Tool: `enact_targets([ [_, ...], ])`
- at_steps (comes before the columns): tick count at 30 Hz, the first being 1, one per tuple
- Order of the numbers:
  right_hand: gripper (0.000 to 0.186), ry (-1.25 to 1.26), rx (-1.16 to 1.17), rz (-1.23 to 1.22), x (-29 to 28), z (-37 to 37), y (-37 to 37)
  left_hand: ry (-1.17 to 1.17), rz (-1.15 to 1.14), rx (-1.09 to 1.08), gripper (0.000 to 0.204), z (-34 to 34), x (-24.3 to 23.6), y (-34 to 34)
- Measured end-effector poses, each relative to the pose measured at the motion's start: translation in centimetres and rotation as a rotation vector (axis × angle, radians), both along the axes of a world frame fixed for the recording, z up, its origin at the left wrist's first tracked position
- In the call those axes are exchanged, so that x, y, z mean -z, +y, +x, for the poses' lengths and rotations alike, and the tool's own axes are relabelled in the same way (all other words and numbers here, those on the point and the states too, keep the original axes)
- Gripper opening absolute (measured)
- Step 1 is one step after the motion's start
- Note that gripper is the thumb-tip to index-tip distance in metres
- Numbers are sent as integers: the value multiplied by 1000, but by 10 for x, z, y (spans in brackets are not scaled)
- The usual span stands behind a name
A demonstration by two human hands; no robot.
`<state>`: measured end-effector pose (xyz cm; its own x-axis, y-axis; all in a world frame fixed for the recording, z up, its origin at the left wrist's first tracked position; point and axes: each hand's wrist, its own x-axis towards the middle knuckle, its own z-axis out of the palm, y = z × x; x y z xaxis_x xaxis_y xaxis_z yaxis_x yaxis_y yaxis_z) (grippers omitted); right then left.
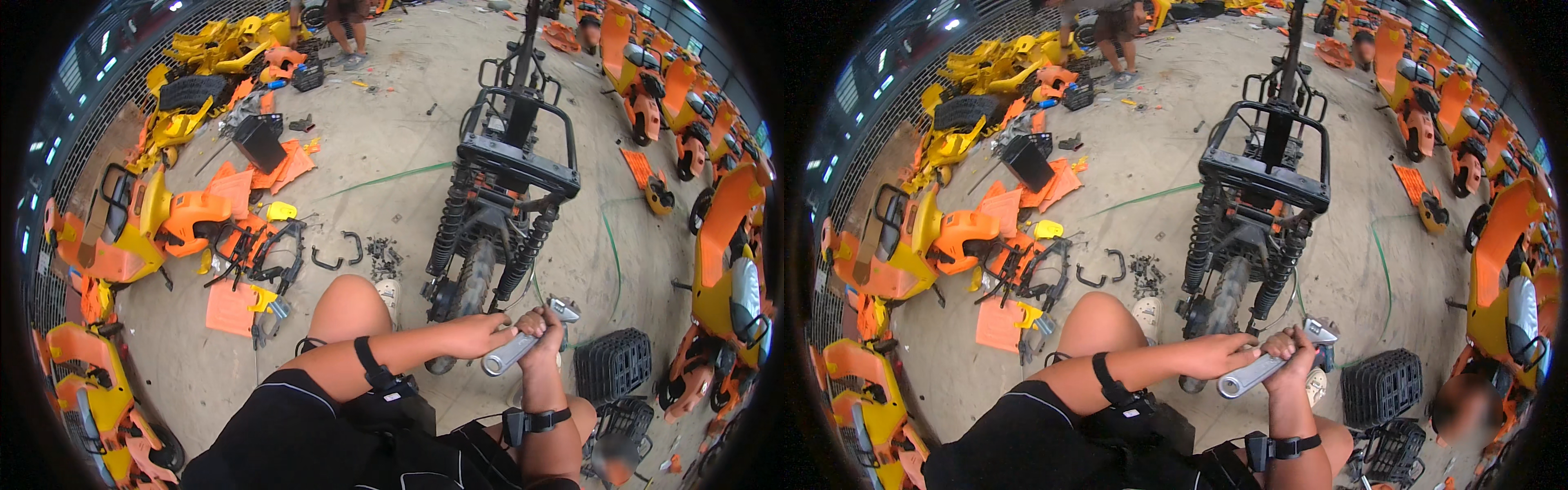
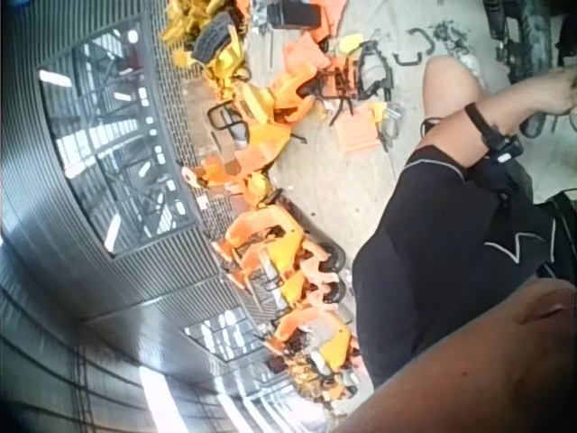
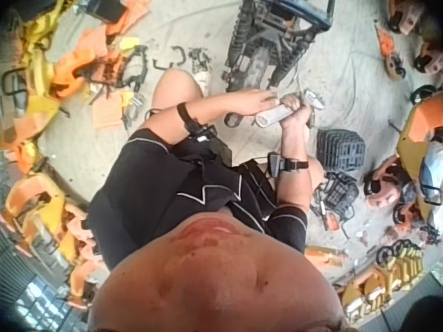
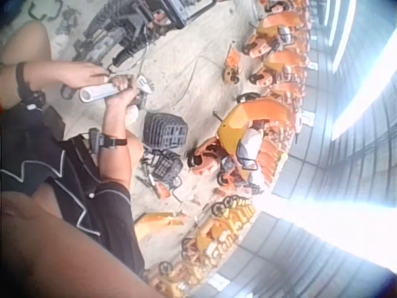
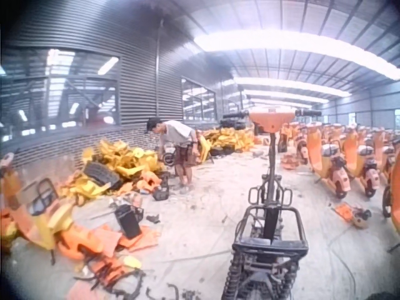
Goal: The person uses a wrench to tighten bolts on the rear wheel of a scooter. They then move to the front wheel and use a pipe wrench to tighten the axle nut. The person is sitting on the floor during the task.
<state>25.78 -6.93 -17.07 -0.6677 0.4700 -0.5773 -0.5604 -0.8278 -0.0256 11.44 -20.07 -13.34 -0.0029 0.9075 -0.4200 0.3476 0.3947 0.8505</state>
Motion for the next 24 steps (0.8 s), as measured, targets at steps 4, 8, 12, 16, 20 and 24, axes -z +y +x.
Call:
enact_targets([
  [4, 22, -225, -130, 144, 14, -8, -12, -107, 3, 47, 77, -12, -20, -3],
  [8, 23, -248, -251, 138, 2, -16, -16, 6, 63, 152, 100, -2, -26, -20],
  [12, 22, -357, -290, 221, 0, -22, -21, 278, -222, 233, 103, 26, -33, -25],
  [16, 21, -386, -263, 194, 6, -23, -23, 377, -160, 219, 97, 32, -18, -27],
  [20, 22, -377, -218, 216, -1, -26, -22, 280, -116, 177, 92, 24, -11, -26],
  [24, 22, -366, -168, 375, -8, -23, -19, 273, -71, 165, 86, 23, -12, -25],
])
